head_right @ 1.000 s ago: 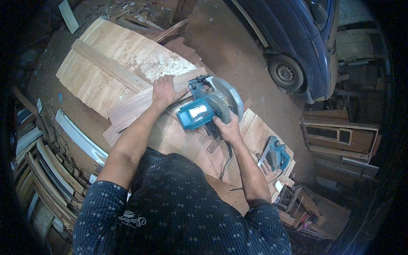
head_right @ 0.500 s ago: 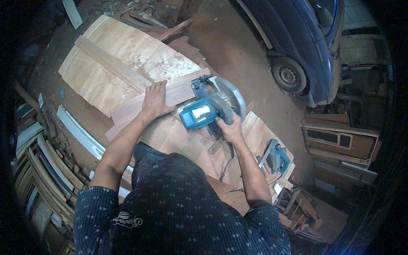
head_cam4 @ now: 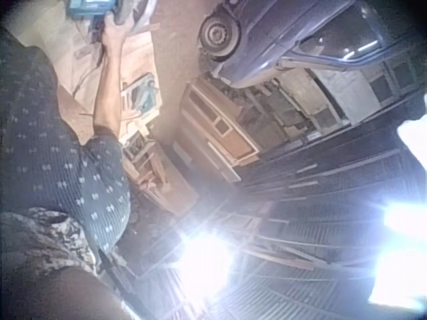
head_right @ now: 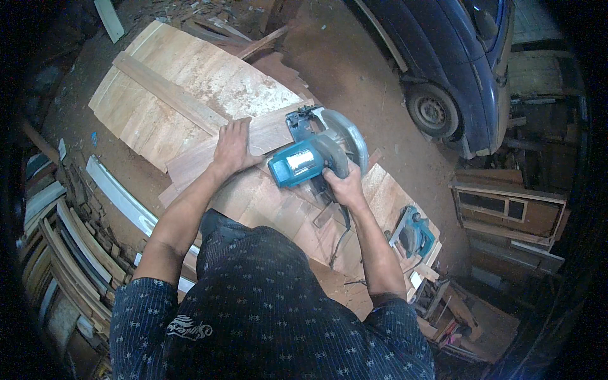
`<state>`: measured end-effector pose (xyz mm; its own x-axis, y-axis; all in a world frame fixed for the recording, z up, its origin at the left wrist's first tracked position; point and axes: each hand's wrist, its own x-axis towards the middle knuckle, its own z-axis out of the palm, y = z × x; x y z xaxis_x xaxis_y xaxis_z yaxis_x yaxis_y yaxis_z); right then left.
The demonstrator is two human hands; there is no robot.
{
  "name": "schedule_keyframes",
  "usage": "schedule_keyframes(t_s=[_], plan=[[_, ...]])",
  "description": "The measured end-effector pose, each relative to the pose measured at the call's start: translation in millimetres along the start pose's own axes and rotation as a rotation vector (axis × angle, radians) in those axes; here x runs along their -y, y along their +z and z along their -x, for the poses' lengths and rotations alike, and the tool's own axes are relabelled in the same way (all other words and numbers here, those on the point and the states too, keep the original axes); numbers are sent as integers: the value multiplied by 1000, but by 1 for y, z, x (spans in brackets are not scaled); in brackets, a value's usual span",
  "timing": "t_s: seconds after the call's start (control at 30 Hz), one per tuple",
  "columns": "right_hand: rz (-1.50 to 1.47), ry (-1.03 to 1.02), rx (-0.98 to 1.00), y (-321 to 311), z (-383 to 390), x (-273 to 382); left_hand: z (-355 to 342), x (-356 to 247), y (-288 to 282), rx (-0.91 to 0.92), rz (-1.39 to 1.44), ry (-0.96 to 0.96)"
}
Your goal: The person measures and marks wooden planks using a square and pencil, then cuts them into smaller pieces with a circular saw. The person repeatedly measures, marks, and cuts the wood on a workbench in a cluttered workshop.
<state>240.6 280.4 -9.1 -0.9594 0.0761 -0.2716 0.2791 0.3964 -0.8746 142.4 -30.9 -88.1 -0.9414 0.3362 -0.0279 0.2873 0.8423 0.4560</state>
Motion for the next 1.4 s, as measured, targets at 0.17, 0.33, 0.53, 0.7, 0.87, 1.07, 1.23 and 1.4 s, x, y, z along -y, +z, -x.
schedule_keyframes(t_s=[0.17, 0.33, 0.53, 0.7, 0.87, 1.07, 1.23, 1.4], plan=[[-22, -14, -17, 4, -2, 9, -1, -1, -2, 21, 3, -16], [15, -38, -10, 6, -3, 15, 0, 0, -1, 11, 0, -5], [-2, -23, -19, 8, -8, 14, -1, 0, 1, 4, -2, 4], [16, -62, -45, 11, -13, 17, -2, 1, 0, 11, -6, 8], [16, -81, -41, 12, -18, 22, -2, 1, 0, -3, 6, 16], [10, -35, -28, 13, -26, 28, -3, 0, -3, 29, 28, 3], [30, -5, -22, 15, -31, 32, -4, 1, -4, 38, 23, 7], [49, -61, -32, 17, -40, 34, -3, 2, -3, 37, 32, 11]])
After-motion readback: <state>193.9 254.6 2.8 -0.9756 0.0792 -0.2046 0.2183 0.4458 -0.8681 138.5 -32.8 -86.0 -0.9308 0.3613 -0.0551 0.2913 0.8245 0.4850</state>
